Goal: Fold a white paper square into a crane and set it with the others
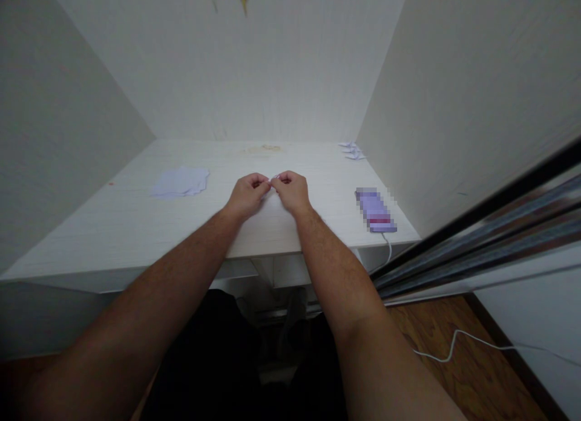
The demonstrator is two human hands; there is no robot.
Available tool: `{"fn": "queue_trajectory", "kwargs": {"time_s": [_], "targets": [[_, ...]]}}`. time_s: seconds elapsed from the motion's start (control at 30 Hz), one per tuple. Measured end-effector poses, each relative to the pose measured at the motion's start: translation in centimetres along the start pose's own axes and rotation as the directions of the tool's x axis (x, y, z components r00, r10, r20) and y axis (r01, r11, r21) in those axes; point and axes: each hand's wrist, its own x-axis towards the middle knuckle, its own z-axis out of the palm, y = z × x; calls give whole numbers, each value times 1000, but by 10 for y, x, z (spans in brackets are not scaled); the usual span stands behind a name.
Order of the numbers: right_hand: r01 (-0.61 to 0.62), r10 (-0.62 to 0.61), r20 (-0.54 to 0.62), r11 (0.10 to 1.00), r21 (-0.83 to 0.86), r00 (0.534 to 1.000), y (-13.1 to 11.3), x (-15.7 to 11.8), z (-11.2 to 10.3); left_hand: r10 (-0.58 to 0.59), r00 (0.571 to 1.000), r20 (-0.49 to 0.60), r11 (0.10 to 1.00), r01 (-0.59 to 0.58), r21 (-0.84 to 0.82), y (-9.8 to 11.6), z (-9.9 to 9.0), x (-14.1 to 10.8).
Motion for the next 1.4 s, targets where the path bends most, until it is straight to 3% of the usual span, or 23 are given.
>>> {"fn": "queue_trajectory", "kwargs": {"time_s": [0.23,0.73,1.4], "targets": [[-32,32,-7,999,-6,999,-4,-1,0,-18,999,34,1000,18,17,6,0,-3],[5,-4,-30,999,42,1000,-4,-3,1,-95,995,22,985,97,-143,5,0,-3],[-7,9,-13,993,120,1000,-1,-3,0,-46,998,41,989,51,-136,3,-1,-4]]}}
